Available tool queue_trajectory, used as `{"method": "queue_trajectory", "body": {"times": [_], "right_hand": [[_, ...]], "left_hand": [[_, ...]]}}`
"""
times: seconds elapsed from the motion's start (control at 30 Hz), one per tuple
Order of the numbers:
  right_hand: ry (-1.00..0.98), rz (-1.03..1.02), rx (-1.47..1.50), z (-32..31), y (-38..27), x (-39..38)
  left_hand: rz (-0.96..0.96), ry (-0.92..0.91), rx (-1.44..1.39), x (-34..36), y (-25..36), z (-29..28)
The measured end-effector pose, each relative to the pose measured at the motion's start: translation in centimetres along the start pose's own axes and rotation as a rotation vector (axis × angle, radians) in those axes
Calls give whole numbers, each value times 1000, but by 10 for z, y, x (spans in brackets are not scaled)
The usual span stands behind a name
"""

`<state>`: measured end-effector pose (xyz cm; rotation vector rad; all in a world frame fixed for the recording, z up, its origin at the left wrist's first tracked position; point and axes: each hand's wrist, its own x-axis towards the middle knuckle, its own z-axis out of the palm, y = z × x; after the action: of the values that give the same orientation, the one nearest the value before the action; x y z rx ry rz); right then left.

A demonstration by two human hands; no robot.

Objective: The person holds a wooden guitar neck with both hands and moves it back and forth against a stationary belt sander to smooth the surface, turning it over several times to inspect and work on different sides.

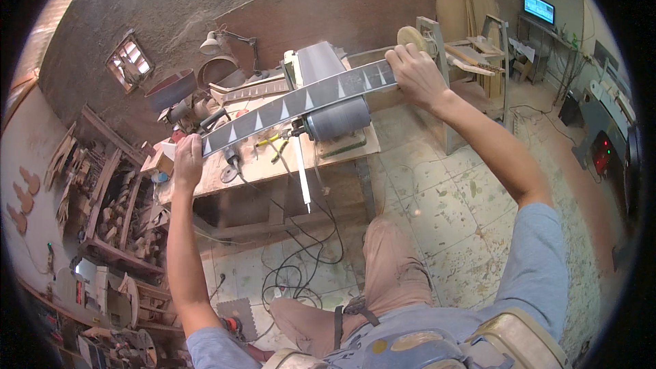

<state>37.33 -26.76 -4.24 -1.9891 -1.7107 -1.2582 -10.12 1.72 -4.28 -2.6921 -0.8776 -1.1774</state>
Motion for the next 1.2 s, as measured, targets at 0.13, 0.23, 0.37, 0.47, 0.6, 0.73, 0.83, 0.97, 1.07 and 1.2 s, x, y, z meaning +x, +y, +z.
{"method": "queue_trajectory", "body": {"times": [0.13, 0.23, 0.37, 0.47, 0.6, 0.73, 0.83, 0.97, 1.07, 1.2], "right_hand": [[72, 25, -34, 11, 31, -9], [-113, -21, 144, -2, 78, -23], [-645, -14, 420, -29, 126, -4], [-848, 103, 420, -51, 139, -1], [-583, 30, 209, -24, 172, -28], [-313, 132, 25, 1, 182, -61], [-321, 95, 118, -1, 187, -68], [-455, 90, 392, -20, 187, -55], [-513, 76, 333, -19, 194, -55], [-359, 48, 128, -2, 188, -62]], "left_hand": [[153, 60, 90, 3, 27, 13], [14, -183, -85, 22, 70, 24], [193, -543, 69, 40, 79, 28], [-19, -800, -26, 58, 140, 15], [193, -494, 138, 68, 148, 64], [308, -201, 112, 64, 165, 89], [293, -392, 149, 72, 178, 81], [328, -608, 184, 78, 179, 61], [312, -588, 160, 76, 184, 58], [291, -400, 213, 70, 180, 66]]}}
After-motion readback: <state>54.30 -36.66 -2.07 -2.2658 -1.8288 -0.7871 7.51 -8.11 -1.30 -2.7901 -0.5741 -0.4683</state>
